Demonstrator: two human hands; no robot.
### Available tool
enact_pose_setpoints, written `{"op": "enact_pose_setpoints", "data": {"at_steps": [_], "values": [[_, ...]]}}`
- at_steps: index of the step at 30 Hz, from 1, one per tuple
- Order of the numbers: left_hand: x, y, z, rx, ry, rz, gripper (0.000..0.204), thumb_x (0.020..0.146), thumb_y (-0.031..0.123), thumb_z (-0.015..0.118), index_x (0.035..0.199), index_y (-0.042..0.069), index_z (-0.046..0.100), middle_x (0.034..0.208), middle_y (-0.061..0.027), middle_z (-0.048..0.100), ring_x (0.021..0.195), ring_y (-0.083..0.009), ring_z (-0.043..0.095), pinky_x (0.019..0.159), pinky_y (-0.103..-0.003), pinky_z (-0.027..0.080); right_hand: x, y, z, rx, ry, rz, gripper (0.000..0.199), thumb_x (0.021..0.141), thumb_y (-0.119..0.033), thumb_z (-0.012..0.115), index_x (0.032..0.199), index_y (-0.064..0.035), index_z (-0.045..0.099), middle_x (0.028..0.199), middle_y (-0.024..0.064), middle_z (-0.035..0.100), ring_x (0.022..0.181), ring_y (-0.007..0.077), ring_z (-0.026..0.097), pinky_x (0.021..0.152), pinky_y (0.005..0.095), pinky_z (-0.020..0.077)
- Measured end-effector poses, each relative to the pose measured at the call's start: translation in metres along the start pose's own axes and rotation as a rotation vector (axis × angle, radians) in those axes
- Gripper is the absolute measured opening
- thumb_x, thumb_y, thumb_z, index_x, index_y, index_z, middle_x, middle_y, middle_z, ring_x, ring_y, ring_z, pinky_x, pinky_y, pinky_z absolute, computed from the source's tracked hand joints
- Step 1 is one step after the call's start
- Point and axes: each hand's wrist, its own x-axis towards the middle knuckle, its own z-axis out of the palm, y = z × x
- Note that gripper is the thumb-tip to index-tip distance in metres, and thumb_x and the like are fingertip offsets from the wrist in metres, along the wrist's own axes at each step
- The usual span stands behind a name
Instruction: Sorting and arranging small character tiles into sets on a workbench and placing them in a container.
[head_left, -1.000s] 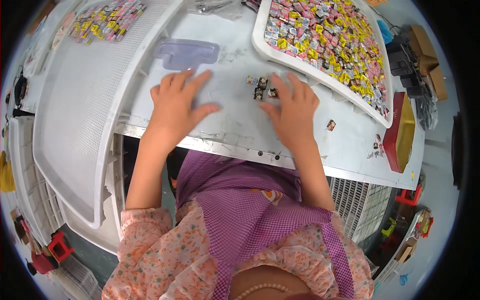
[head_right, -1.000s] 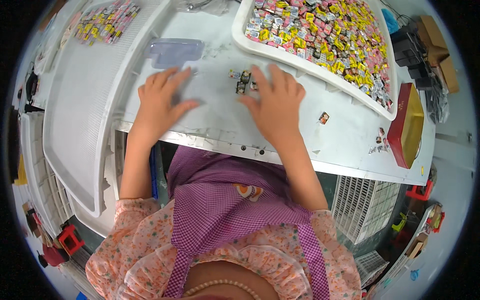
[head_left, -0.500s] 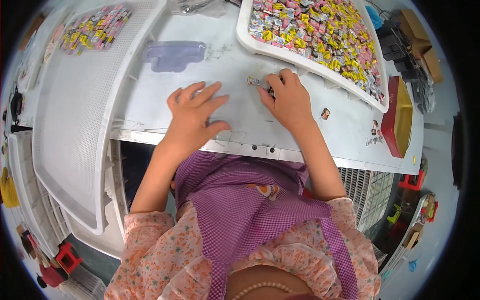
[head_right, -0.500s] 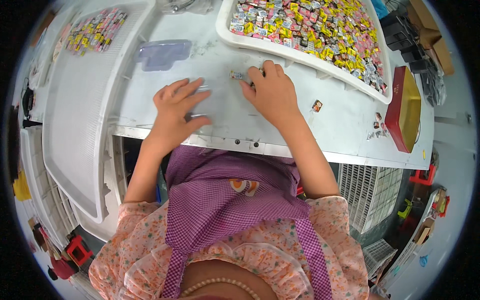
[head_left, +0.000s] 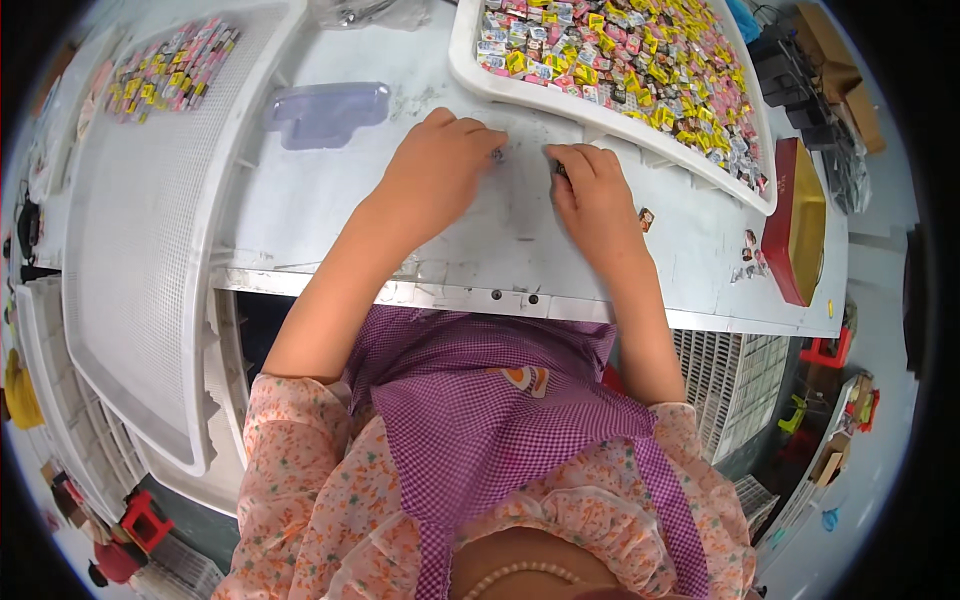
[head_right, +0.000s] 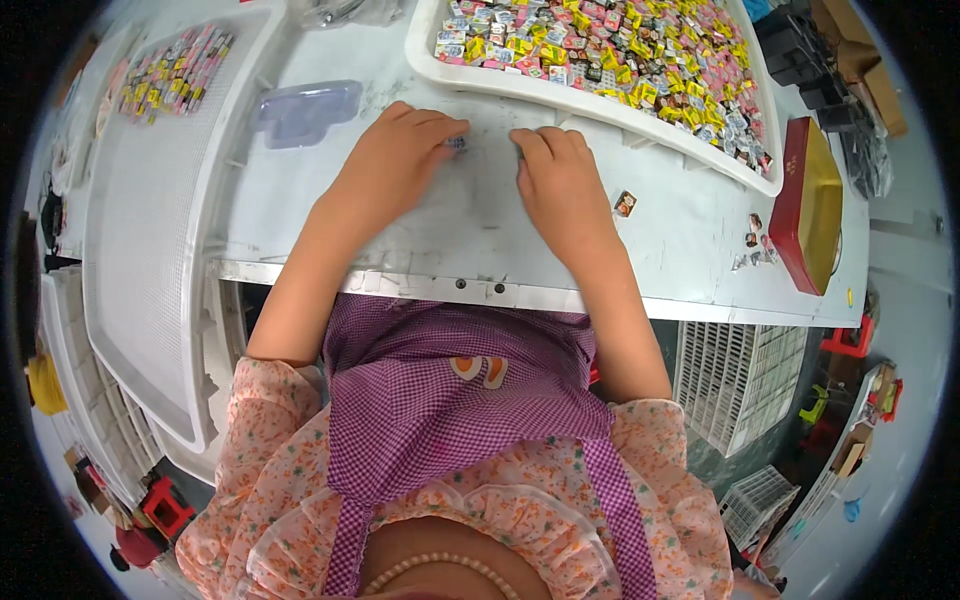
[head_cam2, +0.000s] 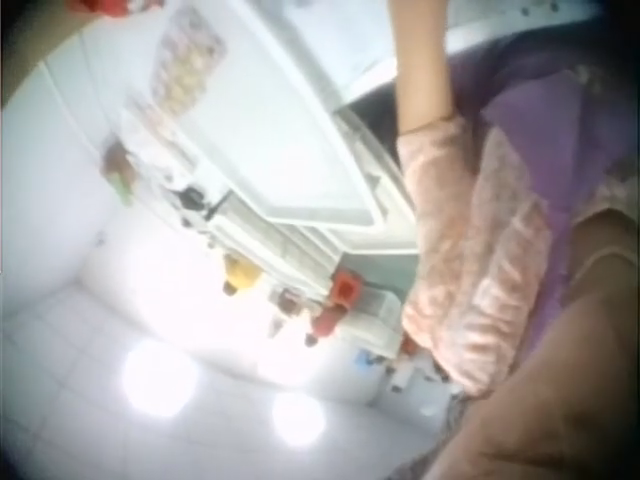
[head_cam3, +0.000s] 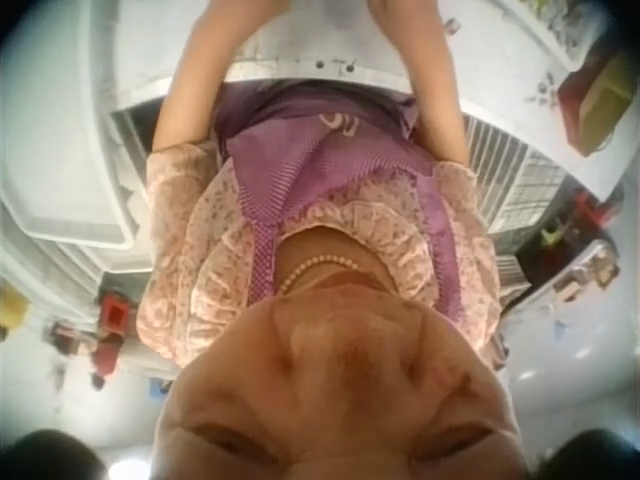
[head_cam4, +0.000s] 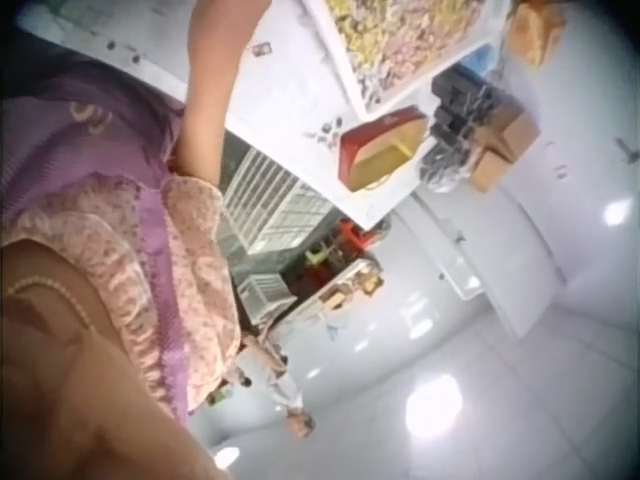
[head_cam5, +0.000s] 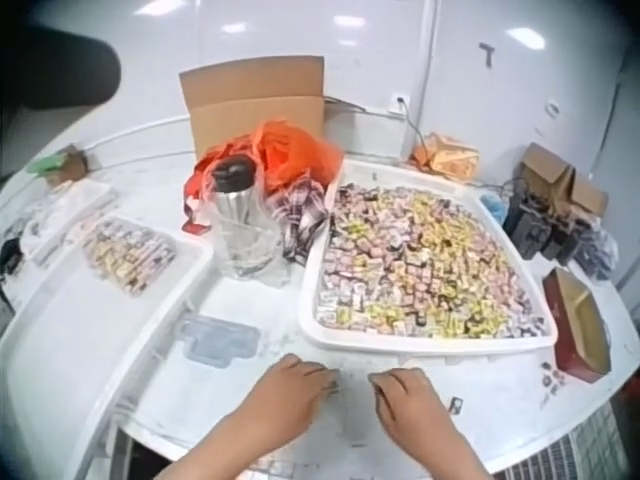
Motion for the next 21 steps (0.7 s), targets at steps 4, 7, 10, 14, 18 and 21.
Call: {"op": "enact_pose_setpoints", "data": {"at_steps": [4, 7, 10, 14, 18, 21], "values": [[0.011, 0.003, 0.008, 0.023, -0.031, -0.051, 0.021, 0.077, 0.002, 0.057, 0.096, 0.004, 0.065, 0.092, -0.0107, 0.063, 0.085, -0.0285, 0.056, 0.077, -0.037, 0.047, -0.002, -0.003, -0.003, 0.032, 0.029, 0.062, 0.031, 0.077, -0.002, 0.062, 0.108, -0.0030, 0.059, 0.101, 0.0150, 0.059, 0.097, 0.0318, 0.054, 0.083, 0.0380, 0.0456], [0.011, 0.002, 0.006, -0.069, 0.037, -0.104, 0.020, 0.077, 0.003, 0.056, 0.095, 0.004, 0.064, 0.087, -0.0132, 0.062, 0.084, -0.0298, 0.057, 0.076, -0.040, 0.046, 0.000, -0.002, -0.004, 0.067, 0.072, 0.049, 0.032, 0.078, -0.003, 0.063, 0.109, -0.0030, 0.059, 0.101, 0.0139, 0.059, 0.097, 0.0315, 0.054, 0.083, 0.0372, 0.0461], [0.003, 0.004, -0.004, -0.162, 0.060, -0.188, 0.022, 0.078, 0.003, 0.055, 0.098, 0.004, 0.063, 0.086, -0.0145, 0.062, 0.084, -0.0308, 0.058, 0.076, -0.041, 0.045, 0.002, -0.010, -0.005, 0.167, 0.110, -0.012, 0.032, 0.079, -0.004, 0.063, 0.111, -0.0038, 0.059, 0.104, 0.0130, 0.058, 0.098, 0.0306, 0.054, 0.084, 0.0368, 0.0457], [0.001, -0.005, 0.000, -0.166, 0.035, -0.149, 0.028, 0.079, 0.003, 0.054, 0.105, 0.004, 0.060, 0.087, -0.0145, 0.062, 0.083, -0.0328, 0.057, 0.076, -0.041, 0.045, 0.015, -0.019, 0.000, 0.230, 0.044, -0.065, 0.033, 0.081, -0.004, 0.062, 0.114, -0.0055, 0.058, 0.108, 0.0123, 0.056, 0.102, 0.0297, 0.053, 0.086, 0.0360, 0.0451], [0.000, -0.004, 0.001, -0.154, 0.019, -0.100, 0.031, 0.078, 0.001, 0.055, 0.110, 0.004, 0.058, 0.090, -0.0145, 0.062, 0.082, -0.0333, 0.058, 0.078, -0.041, 0.046, 0.021, -0.021, 0.006, 0.254, -0.024, -0.131, 0.035, 0.081, -0.003, 0.061, 0.116, -0.0060, 0.057, 0.111, 0.0115, 0.056, 0.104, 0.0297, 0.052, 0.087, 0.0352, 0.0450], [-0.006, 0.006, -0.003, -0.411, 0.008, -0.255, 0.035, 0.078, -0.001, 0.055, 0.113, 0.004, 0.056, 0.093, -0.0147, 0.062, 0.084, -0.0332, 0.059, 0.079, -0.040, 0.047, 0.013, -0.020, 0.002, 0.367, 0.015, -0.040, 0.037, 0.080, -0.002, 0.062, 0.116, -0.0064, 0.057, 0.112, 0.0107, 0.056, 0.106, 0.0297, 0.051, 0.089, 0.0357, 0.0446]]}}
